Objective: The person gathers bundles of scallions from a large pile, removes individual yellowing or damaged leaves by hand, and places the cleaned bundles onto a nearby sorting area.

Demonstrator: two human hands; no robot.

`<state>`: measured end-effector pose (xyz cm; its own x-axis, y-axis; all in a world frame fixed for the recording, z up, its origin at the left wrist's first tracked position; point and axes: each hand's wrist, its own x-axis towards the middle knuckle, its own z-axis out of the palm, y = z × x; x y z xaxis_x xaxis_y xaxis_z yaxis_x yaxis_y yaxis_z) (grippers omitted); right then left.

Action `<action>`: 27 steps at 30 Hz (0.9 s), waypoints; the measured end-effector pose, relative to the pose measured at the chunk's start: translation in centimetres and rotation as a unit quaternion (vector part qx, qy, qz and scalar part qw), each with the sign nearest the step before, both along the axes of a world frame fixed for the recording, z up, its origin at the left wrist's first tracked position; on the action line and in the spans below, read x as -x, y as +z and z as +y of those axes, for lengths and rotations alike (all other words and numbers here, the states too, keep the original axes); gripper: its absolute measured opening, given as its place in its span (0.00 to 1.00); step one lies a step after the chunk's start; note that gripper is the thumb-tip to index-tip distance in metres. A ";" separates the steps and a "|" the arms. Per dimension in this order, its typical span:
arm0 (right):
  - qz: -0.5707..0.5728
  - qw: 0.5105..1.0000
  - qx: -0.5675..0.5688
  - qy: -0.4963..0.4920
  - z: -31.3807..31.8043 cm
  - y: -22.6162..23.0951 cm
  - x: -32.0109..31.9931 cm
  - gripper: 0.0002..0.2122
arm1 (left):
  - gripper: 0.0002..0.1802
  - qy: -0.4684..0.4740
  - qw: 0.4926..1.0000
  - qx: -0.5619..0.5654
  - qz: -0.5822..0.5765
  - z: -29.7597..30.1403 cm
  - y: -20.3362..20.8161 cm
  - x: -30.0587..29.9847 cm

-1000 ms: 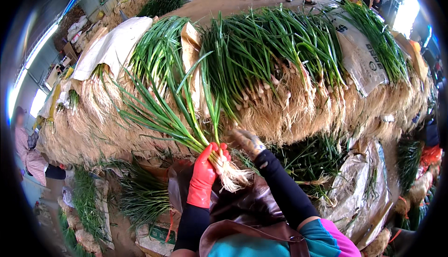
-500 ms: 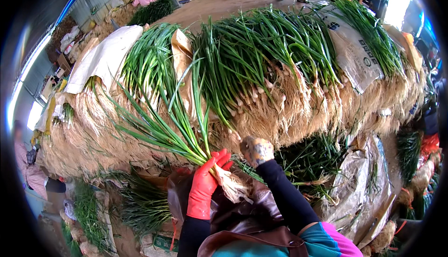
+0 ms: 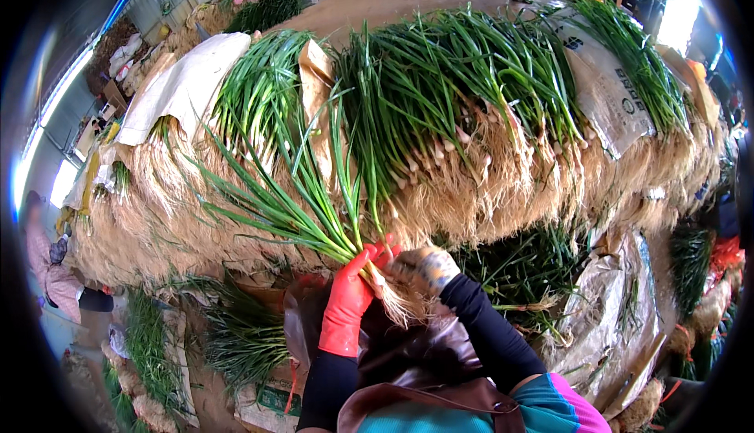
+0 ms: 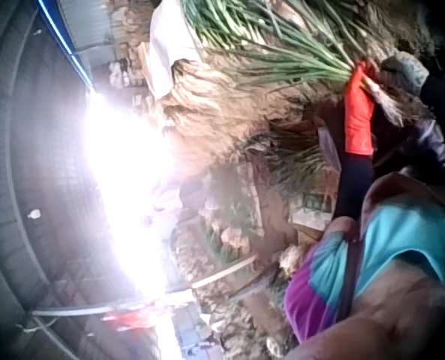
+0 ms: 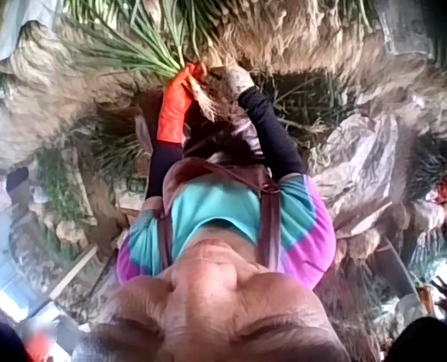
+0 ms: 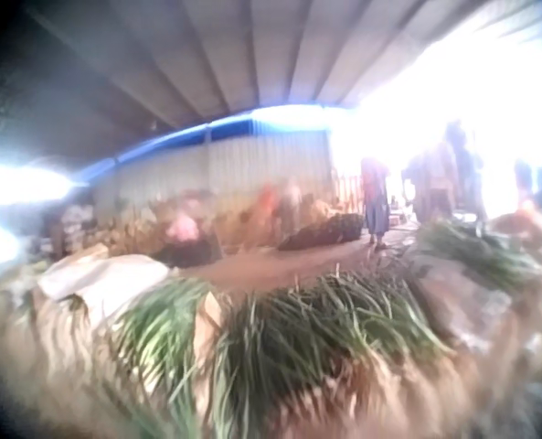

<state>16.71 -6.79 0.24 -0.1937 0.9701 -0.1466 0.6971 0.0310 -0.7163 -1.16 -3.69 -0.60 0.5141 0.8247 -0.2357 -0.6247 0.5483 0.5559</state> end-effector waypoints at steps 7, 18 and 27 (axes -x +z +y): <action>0.359 0.909 0.170 -0.123 4.5 -0.8 2.9 0.24 | 0.11 0.005 0.998 0.006 0.069 -0.2 -0.4 0.8; 0.536 0.810 -0.048 -0.234 6.2 -4.1 3.5 0.11 | 0.08 0.003 0.998 -0.020 0.066 -2.4 0.5 1.7; 0.531 0.813 0.081 -0.223 4.4 -3.4 3.7 0.12 | 0.15 0.014 1.000 0.014 0.009 -2.3 0.7 2.2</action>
